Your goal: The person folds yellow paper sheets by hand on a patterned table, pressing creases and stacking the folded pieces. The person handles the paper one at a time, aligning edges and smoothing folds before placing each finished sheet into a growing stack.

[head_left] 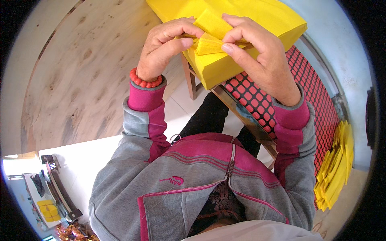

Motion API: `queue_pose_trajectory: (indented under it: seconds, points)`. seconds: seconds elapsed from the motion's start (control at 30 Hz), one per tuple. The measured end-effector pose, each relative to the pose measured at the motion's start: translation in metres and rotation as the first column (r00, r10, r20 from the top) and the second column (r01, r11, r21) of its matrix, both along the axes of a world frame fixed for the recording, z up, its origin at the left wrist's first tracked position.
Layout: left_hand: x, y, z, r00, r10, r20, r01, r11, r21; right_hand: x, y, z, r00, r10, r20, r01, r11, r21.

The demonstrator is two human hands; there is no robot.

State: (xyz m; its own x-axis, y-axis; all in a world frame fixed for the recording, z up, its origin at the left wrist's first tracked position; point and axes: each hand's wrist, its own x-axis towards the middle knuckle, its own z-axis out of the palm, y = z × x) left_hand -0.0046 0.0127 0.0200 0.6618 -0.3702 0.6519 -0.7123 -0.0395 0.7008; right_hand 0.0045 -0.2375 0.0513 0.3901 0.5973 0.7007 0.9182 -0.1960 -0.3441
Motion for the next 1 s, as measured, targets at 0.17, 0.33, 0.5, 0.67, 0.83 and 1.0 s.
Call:
queue_pose_trajectory:
  seconds: [0.17, 0.33, 0.5, 0.67, 0.83, 1.0]
  points:
    - [0.003, -0.001, -0.005, 0.999, 0.015, 0.041, -0.014, 1.0, -0.02, 0.001, 0.003, -0.002, 0.999, 0.001, 0.035, -0.003, 0.998, 0.057]
    - [0.004, -0.004, -0.008, 0.998, 0.051, 0.046, -0.048, 0.997, -0.064, -0.001, 0.005, -0.003, 1.0, 0.0, -0.008, 0.001, 0.994, 0.107]
    - [-0.004, -0.012, -0.01, 0.994, 0.029, -0.107, -0.053, 0.971, -0.234, -0.003, 0.003, 0.004, 0.999, 0.014, 0.039, -0.018, 0.993, 0.119]
    - [-0.003, -0.018, -0.01, 0.997, 0.037, -0.062, -0.053, 0.955, -0.292, -0.004, 0.002, 0.007, 0.994, -0.015, 0.104, 0.014, 1.0, 0.01]
    - [-0.001, -0.021, -0.011, 0.997, 0.072, -0.033, -0.079, 0.941, -0.33, -0.002, 0.004, 0.005, 0.983, -0.027, 0.179, 0.011, 0.996, 0.086]
    - [0.0, -0.02, -0.013, 0.994, 0.105, -0.034, -0.11, 0.937, -0.332, -0.004, -0.001, 0.011, 0.981, -0.015, 0.195, 0.009, 0.999, 0.031]
